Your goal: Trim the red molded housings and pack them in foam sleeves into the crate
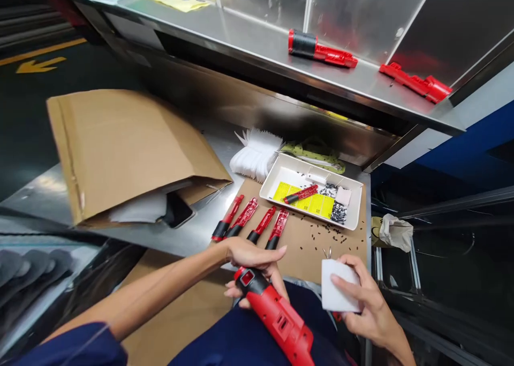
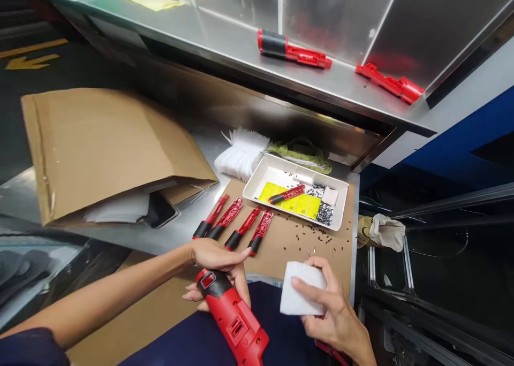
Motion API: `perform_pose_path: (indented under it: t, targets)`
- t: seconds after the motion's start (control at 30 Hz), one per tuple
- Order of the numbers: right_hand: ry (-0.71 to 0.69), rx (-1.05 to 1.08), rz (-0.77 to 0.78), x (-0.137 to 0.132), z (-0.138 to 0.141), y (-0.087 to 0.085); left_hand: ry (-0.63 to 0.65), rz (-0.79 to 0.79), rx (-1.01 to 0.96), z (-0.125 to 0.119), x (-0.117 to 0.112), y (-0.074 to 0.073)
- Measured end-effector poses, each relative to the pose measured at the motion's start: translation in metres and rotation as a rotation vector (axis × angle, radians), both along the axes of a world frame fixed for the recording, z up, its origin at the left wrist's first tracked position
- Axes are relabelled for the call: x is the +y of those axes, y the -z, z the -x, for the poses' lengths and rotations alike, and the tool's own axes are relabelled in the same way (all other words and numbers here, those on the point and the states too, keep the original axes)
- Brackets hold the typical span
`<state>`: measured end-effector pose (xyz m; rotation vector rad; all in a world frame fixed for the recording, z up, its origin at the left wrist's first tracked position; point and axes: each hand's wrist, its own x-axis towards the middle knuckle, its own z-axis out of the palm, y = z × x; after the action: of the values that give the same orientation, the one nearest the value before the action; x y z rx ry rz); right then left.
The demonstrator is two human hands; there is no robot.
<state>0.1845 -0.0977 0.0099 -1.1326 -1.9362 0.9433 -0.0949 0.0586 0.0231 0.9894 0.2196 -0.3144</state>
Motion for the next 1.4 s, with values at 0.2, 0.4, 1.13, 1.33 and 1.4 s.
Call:
perform_pose_path:
  t: [0.2, 0.4, 1.13, 1.33, 1.4]
  targets:
    - [-0.143, -0.215, -0.194, -0.001, 0.026, -0.024, 0.101, 0.254, 0.164, -0.007, -0.002, 0.008]
    - [-0.206, -0.337, -0.275, -0.008, 0.021, -0.032, 0.208, 0.244, 0.244, -0.011, -0.009, 0.004]
    - [-0.161, -0.314, -0.368, -0.019, 0.023, -0.047, -0.207, 0.43, 0.571, -0.023, -0.009, -0.015]
    - [-0.1, -0.315, -0.382, -0.02, 0.021, -0.047, 0.227, 0.268, 0.296, -0.022, -0.008, -0.013]
    - [-0.124, -0.306, -0.378, -0.02, 0.024, -0.047, 0.23, 0.262, 0.312, -0.023, -0.009, -0.013]
